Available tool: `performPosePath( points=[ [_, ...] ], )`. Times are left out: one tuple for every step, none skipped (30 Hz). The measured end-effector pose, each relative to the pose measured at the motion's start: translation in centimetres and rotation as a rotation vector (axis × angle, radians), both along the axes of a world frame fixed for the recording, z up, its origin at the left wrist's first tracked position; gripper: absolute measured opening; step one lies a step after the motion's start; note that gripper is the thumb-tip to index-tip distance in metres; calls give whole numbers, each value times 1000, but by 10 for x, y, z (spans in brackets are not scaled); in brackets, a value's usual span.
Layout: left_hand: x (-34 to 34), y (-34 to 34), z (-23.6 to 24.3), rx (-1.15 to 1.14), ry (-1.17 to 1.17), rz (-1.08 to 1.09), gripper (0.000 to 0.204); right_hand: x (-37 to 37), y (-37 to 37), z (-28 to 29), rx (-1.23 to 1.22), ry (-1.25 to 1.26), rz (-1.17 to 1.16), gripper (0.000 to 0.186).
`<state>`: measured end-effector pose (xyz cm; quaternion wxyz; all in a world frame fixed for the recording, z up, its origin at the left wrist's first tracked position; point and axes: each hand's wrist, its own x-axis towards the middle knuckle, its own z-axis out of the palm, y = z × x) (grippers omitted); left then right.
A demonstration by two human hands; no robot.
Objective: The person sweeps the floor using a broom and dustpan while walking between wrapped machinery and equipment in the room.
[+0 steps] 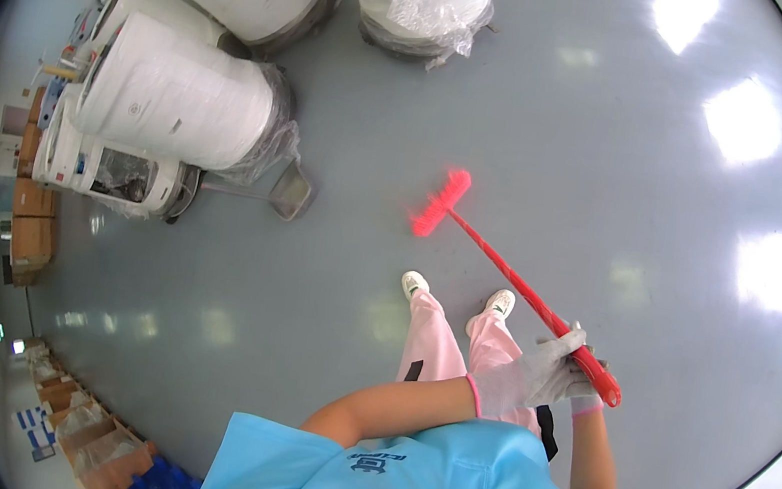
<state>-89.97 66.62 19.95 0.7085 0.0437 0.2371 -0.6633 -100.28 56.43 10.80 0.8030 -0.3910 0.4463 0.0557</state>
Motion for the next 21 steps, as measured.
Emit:
performPosePath(
  points=[
    [0, 1, -2, 7, -51, 3, 32, 34, 26, 41, -23, 23, -97, 52],
    [1, 4, -3, 3, -56, -12, 32, 63, 43, 69, -47, 44, -192, 50],
    [4, 9, -5, 33, -76, -167, 36, 74, 31, 61, -50, 37, -208, 50],
    [7, 13, -5, 62, -93, -323, 40, 82, 18, 43, 270, 36, -93, 41],
    [9, 17, -3, 171, -152, -408, 45, 86, 9, 24, 593, 33, 24, 32],
    [12, 31, -9, 93, -179, -326, 45, 87, 5, 2, 592, 30, 6, 32],
    [13, 50, -21, 7, -202, -249, 46, 86, 1, -17, 794, -33, 38, 22],
    [8, 82, -57, 15, -350, -144, 46, 88, 0, -25, 1006, -98, 96, 14],
    [5, 113, -85, 21, -494, -37, 47, 96, 4, -8, 919, -52, 119, 11],
    [11, 127, -82, 303, -390, 17, 46, 97, -2, -5, 908, -57, 88, 11],
    [19, 145, -77, 590, -288, 72, 46, 97, -6, -3, 917, -64, 78, 11],
    [17, 177, -89, 620, -270, 162, 45, 99, -6, -1, 931, -71, 80, 11],
    [11, 211, -105, 651, -254, 256, 43, 102, -5, -9, 958, -96, 58, 12],
    [4, 236, -114, 747, -179, 338, 40, 105, -4, -20, 952, -98, 43, 12],
    [-1, 256, -121, 845, -102, 420, 38, 110, -4, -32, 963, -149, 23, 13],
    [-5, 276, -126, 848, -100, 414, 38, 114, -3, -43, 980, -198, 10, 14],
    [-9, 293, -130, 928, -90, 434, 37, 116, -3, -54, 983, -194, 6, 14],
    [-11, 300, -131, 1010, -82, 455, 36, 118, -2, -65, 833, -92, 54, 17],
    [-14, 301, -135, 1016, -81, 451, 36, 117, -1, -76, 682, 8, 102, 20],
    [-14, 305, -136, 1071, -100, 408, 36, 106, 1, -95, 691, 11, 101, 20],
    [-14, 308, -137, 1124, -120, 360, 37, 82, -3, -116, 352, 69, 353, 24]
  ],
)
